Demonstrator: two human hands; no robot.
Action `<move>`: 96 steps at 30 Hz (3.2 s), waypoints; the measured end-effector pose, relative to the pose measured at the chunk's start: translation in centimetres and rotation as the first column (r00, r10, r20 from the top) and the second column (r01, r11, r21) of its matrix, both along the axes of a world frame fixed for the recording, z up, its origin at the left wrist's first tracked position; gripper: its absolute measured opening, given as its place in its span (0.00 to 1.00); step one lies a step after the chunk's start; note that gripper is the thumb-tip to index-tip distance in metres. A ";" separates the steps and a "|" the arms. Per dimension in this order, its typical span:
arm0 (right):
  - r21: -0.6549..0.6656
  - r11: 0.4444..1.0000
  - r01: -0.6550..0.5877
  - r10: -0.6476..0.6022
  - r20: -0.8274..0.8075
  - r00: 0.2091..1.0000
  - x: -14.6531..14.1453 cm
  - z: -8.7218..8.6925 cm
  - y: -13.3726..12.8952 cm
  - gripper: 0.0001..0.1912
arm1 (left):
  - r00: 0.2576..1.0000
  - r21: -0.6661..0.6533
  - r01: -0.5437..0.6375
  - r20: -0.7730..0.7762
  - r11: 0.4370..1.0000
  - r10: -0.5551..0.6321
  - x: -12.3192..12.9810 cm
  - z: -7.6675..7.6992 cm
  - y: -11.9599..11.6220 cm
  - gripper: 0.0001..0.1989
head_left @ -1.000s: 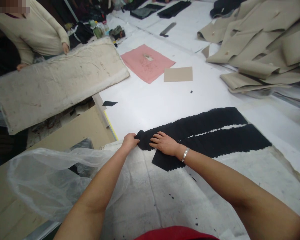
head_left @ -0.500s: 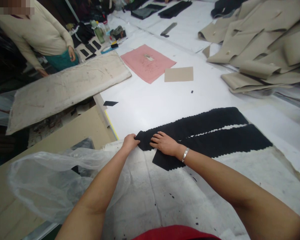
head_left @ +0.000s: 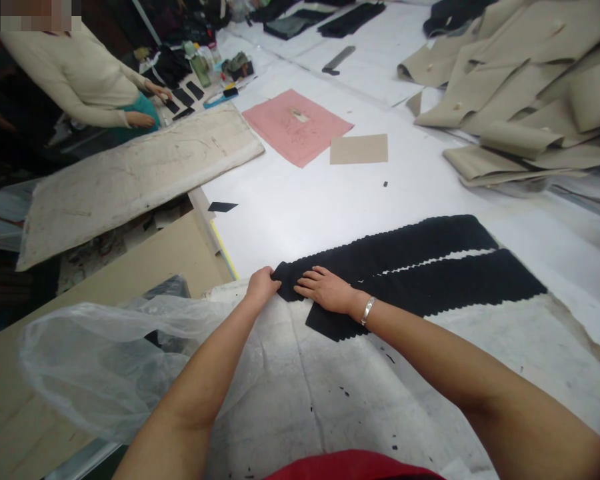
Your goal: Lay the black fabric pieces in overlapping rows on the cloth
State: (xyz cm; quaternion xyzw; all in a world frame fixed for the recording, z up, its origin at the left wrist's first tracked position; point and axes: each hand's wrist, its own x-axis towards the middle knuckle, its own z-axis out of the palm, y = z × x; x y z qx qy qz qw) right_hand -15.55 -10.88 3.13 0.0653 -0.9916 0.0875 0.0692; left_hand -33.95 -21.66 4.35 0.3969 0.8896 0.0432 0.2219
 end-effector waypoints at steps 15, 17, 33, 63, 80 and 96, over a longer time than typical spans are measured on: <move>0.018 1.000 0.019 -0.019 0.017 1.000 -0.4 0.6 -0.5 0.15 | 0.994 -0.012 -0.075 0.080 0.997 0.076 -0.8 -0.1 -1.3 0.06; 0.019 1.000 0.018 -0.018 0.017 1.000 -0.4 0.6 -0.5 0.15 | 0.994 -0.015 -0.067 0.080 0.998 0.068 -0.7 0.1 -1.2 0.06; 0.014 1.000 0.005 -0.005 0.013 1.000 -0.9 0.5 -0.6 0.14 | 0.992 -0.022 -0.072 0.104 0.997 0.073 -0.8 0.2 -1.3 0.05; -0.019 1.000 0.024 -0.024 0.008 1.000 -1.3 0.1 -1.2 0.17 | 0.995 0.047 -0.088 0.044 0.995 0.086 -2.0 -0.5 -2.5 0.05; -0.040 0.998 0.042 -0.040 0.065 0.997 -1.4 0.7 -1.3 0.16 | 0.975 0.026 -0.189 0.122 0.982 0.185 -1.1 -0.5 -3.0 0.08; -0.022 0.996 0.090 -0.092 -0.128 0.988 -2.1 -2.3 -1.2 0.17 | 0.965 0.127 -0.223 0.167 0.967 0.200 -4.1 4.3 4.6 0.11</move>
